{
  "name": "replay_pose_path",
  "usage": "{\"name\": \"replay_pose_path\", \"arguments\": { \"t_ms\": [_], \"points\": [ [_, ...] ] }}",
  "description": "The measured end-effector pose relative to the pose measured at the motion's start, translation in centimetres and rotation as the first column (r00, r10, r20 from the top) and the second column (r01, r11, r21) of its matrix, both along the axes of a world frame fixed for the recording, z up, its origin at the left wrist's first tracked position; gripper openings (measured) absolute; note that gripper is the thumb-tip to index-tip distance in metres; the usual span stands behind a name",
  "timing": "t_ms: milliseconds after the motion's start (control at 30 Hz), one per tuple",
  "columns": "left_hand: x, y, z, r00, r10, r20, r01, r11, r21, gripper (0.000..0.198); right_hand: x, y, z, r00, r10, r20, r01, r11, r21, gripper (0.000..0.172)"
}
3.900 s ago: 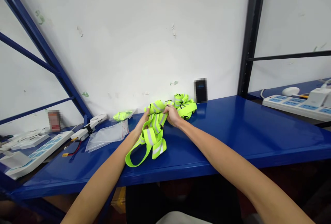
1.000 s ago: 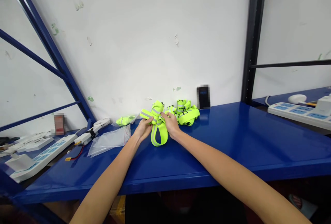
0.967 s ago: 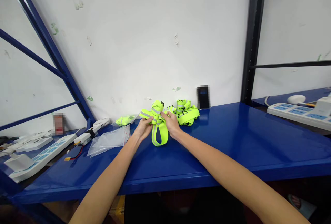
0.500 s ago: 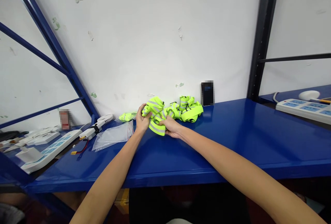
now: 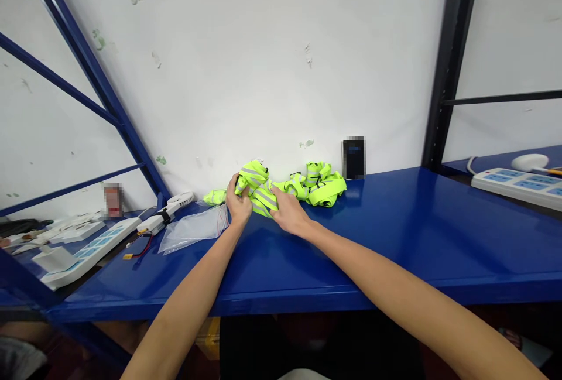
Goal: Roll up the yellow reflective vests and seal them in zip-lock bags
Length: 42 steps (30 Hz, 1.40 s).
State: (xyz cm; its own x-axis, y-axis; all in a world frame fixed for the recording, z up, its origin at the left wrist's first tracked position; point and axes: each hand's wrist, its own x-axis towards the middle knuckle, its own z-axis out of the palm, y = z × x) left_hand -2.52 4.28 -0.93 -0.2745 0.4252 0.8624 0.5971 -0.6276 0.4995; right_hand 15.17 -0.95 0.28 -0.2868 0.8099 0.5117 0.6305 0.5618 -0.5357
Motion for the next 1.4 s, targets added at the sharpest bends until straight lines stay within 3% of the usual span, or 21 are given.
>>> {"name": "replay_pose_path", "arguments": {
  "t_ms": [133, 233, 400, 467, 533, 600, 700, 867, 1000, 1067, 1133, 1267, 1333, 1400],
  "points": [
    [0.3, -0.3, 0.2, 0.999, 0.026, -0.04, -0.027, 0.999, -0.022, 0.054, 0.0, 0.5, -0.7, 0.993, 0.114, 0.045, -0.118, 0.986, 0.118, 0.058],
    [0.2, -0.5, 0.3, 0.995, 0.049, -0.084, -0.054, 0.997, -0.057, 0.062, -0.4, 0.5, -1.3, 0.976, 0.218, -0.014, -0.216, 0.973, 0.08, 0.066],
    [0.3, -0.6, 0.2, 0.985, 0.023, -0.172, -0.04, 0.995, -0.094, 0.068, -0.5, 0.0, -0.8, 0.929, 0.276, -0.246, -0.294, 0.955, -0.038, 0.071],
    [0.5, -0.4, 0.1, 0.984, -0.013, -0.177, -0.008, 0.993, -0.118, 0.067, -0.2, 0.0, -0.5, 0.886, 0.353, -0.302, -0.383, 0.923, -0.046, 0.084],
    [0.6, -0.1, -0.1, 0.982, -0.053, -0.179, 0.024, 0.987, -0.159, 0.064, 0.2, 0.3, -0.4, 0.857, 0.437, -0.272, -0.458, 0.889, -0.018, 0.1],
    [0.6, 0.1, -0.2, 0.977, -0.083, -0.196, 0.045, 0.98, -0.192, 0.061, 0.6, 0.7, -0.4, 0.86, 0.472, -0.194, -0.474, 0.88, 0.038, 0.1],
    [0.7, 0.1, -0.3, 0.972, -0.104, -0.211, 0.06, 0.977, -0.205, 0.06, 1.0, 1.0, -0.5, 0.901, 0.415, -0.124, -0.403, 0.909, 0.108, 0.083],
    [1.6, -0.7, -0.5, 0.981, -0.081, -0.179, 0.044, 0.978, -0.201, 0.053, -0.1, 0.8, -1.0, 0.949, 0.315, -0.02, -0.304, 0.928, 0.215, 0.094],
    [2.5, -1.1, -0.5, 0.99, -0.104, -0.095, 0.08, 0.97, -0.228, 0.044, -0.6, 1.0, -0.9, 0.987, 0.135, -0.09, -0.102, 0.947, 0.304, 0.046],
    [2.5, -0.8, -0.4, 0.983, -0.179, -0.046, 0.164, 0.959, -0.23, 0.044, -0.2, 1.1, -0.4, 0.993, 0.091, -0.079, -0.061, 0.945, 0.321, 0.034],
    [2.3, -0.3, -0.4, 0.962, -0.274, -0.004, 0.264, 0.932, -0.249, 0.046, 0.6, 1.3, 0.3, 0.997, 0.03, -0.07, -0.001, 0.925, 0.379, 0.033],
    [1.7, 0.2, -0.3, 0.902, -0.431, -0.012, 0.399, 0.846, -0.353, 0.048, 1.9, 1.7, 1.3, 0.993, -0.063, -0.102, 0.11, 0.811, 0.574, 0.031],
    [1.5, 0.0, -0.2, 0.862, -0.505, -0.04, 0.447, 0.796, -0.409, 0.05, 2.3, 1.8, 1.5, 0.991, -0.037, -0.129, 0.103, 0.825, 0.556, 0.029],
    [1.3, -0.4, 0.0, 0.823, -0.565, -0.064, 0.477, 0.747, -0.462, 0.051, 2.5, 1.8, 1.6, 0.983, -0.035, -0.182, 0.117, 0.881, 0.459, 0.029]
  ]
}}
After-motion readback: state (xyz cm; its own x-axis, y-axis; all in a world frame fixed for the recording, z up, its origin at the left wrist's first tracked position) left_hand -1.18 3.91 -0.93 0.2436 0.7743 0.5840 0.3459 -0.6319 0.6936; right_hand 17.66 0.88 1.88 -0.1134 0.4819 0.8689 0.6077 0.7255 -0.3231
